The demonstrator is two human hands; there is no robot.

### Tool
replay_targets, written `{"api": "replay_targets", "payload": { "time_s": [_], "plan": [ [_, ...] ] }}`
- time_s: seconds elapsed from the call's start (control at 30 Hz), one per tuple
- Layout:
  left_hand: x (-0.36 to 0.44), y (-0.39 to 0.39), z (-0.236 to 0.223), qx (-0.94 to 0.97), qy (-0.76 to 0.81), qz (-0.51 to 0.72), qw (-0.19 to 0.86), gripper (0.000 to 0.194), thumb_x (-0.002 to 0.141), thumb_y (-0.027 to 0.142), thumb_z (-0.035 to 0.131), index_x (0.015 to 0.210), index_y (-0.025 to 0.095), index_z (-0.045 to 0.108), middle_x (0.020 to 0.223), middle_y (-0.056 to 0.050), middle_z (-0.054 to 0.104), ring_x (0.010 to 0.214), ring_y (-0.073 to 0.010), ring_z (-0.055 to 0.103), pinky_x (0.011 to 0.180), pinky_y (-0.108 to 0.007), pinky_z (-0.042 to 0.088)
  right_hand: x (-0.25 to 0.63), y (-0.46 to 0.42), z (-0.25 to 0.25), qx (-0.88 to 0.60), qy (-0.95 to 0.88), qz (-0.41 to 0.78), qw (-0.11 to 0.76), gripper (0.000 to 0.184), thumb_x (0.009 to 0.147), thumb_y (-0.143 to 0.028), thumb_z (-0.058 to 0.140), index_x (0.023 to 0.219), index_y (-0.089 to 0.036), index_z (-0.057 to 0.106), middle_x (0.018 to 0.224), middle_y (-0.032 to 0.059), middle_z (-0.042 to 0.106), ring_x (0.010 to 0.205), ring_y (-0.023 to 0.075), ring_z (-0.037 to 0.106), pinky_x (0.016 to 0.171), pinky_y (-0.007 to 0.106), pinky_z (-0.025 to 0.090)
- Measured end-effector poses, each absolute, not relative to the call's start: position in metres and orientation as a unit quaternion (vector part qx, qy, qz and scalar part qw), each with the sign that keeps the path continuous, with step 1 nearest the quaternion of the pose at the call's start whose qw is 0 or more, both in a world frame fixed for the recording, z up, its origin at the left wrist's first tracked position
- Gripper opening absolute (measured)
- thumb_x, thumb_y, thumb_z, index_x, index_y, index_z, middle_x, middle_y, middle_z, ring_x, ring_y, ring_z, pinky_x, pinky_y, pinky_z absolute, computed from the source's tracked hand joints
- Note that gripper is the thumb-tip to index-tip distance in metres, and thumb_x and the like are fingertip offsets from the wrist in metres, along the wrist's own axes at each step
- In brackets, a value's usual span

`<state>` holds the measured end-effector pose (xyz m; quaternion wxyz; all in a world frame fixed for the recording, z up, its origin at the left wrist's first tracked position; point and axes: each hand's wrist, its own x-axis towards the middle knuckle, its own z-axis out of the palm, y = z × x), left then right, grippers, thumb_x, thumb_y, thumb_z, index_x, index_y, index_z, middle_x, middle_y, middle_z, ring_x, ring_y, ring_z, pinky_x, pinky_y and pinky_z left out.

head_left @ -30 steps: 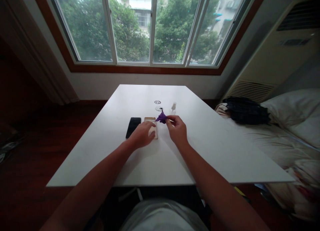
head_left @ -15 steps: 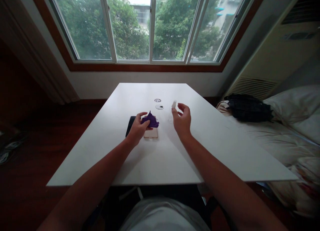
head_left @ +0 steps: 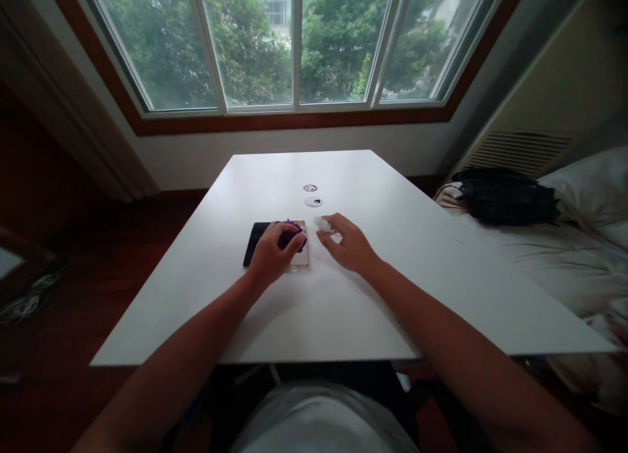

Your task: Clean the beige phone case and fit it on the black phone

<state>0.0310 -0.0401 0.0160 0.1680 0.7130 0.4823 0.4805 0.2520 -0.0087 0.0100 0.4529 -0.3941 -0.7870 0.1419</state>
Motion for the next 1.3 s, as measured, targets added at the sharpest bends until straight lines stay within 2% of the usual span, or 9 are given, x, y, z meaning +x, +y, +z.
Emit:
{"api": "replay_targets", "payload": {
  "time_s": [0.2,0.33,0.43,0.5,0.63,0.77,1.0,1.17,1.3],
  "plan": [
    [0.033,-0.05,0.023,0.784,0.457,0.414,0.076,0.033,0.1,0.043,0.055,0.076,0.02,0.058,0.084,-0.003,0.062,0.076,-0.0156,0.056,0.071,-0.028,0.043,0.227,-0.036,0.021,-0.327,-0.888,0.041,0.322,0.027,0.095,-0.038,0.058,0.116,-0.025,0.07,0.105,0.0083,0.073,0.092,0.0247,0.065,0.08,0.035,0.049],
    [0.03,-0.049,0.025,0.787,0.475,0.394,0.004,0.044,0.104,0.037,0.044,0.064,0.02,0.05,0.068,-0.001,0.053,0.062,-0.0135,0.047,0.061,-0.029,0.032,0.243,-0.019,0.016,-0.369,-0.883,-0.004,0.291,0.033,0.094,-0.056,0.06,0.095,-0.025,0.072,0.09,0.0067,0.073,0.083,0.023,0.064,0.074,0.032,0.045],
    [0.017,-0.042,0.029,0.71,0.51,0.486,0.016,0.051,0.106,0.038,0.037,0.058,0.021,0.04,0.059,0.001,0.044,0.055,-0.0132,0.04,0.059,-0.03,0.03,0.276,0.005,0.016,-0.47,-0.81,-0.004,0.351,0.051,0.091,-0.07,0.059,0.071,-0.023,0.064,0.071,0.0038,0.066,0.067,0.0192,0.058,0.066,0.031,0.041],
    [0.007,-0.035,0.03,0.642,0.532,0.55,0.044,0.053,0.107,0.045,0.035,0.061,0.021,0.045,0.058,0.001,0.046,0.057,-0.0145,0.044,0.06,-0.03,0.033,0.295,0.017,0.018,-0.523,-0.736,0.065,0.424,0.061,0.089,-0.078,0.054,0.063,-0.023,0.058,0.059,0.001,0.058,0.059,0.0173,0.053,0.061,0.031,0.039],
    [-0.001,-0.024,0.022,0.687,0.536,0.487,0.065,0.044,0.105,0.047,0.042,0.073,0.021,0.057,0.074,-0.002,0.06,0.072,-0.017,0.056,0.071,-0.03,0.041,0.295,0.022,0.022,-0.486,-0.591,0.323,0.557,0.071,0.087,-0.088,0.041,0.065,-0.023,0.058,0.053,0.0012,0.056,0.049,0.017,0.052,0.055,0.032,0.044],
    [0.006,-0.021,0.011,0.748,0.525,0.393,0.106,0.028,0.098,0.045,0.057,0.086,0.021,0.066,0.091,-0.004,0.066,0.083,-0.0187,0.061,0.077,-0.031,0.045,0.264,0.007,0.023,-0.431,-0.576,0.449,0.531,0.068,0.087,-0.084,0.049,0.065,-0.022,0.062,0.054,0.0034,0.061,0.048,0.0177,0.056,0.055,0.033,0.046],
    [0.037,-0.036,0.007,0.84,0.415,0.315,0.152,0.029,0.092,0.051,0.067,0.1,0.024,0.076,0.108,-0.005,0.067,0.094,-0.0214,0.067,0.087,-0.033,0.051,0.246,-0.004,0.023,-0.425,-0.599,0.465,0.494,0.068,0.089,-0.081,0.049,0.061,-0.021,0.063,0.051,0.0031,0.061,0.045,0.0174,0.055,0.053,0.032,0.045],
    [0.048,-0.038,0.005,0.852,0.429,0.27,0.128,0.053,0.084,0.058,0.074,0.127,0.026,0.072,0.124,-0.011,0.065,0.103,-0.0297,0.068,0.09,-0.041,0.054,0.25,-0.002,0.023,-0.427,-0.587,0.474,0.498,0.066,0.09,-0.079,0.05,0.063,-0.02,0.064,0.052,0.0029,0.061,0.045,0.0169,0.056,0.052,0.032,0.044],
    [0.037,-0.027,0.004,0.747,0.461,0.425,0.221,0.031,0.098,0.032,0.057,0.122,0.02,0.073,0.125,-0.012,0.068,0.111,-0.0254,0.066,0.102,-0.041,0.053,0.252,-0.001,0.021,-0.427,-0.576,0.494,0.492,0.067,0.09,-0.08,0.049,0.065,-0.02,0.063,0.052,0.0026,0.06,0.045,0.0166,0.056,0.051,0.031,0.045]
  ]
}}
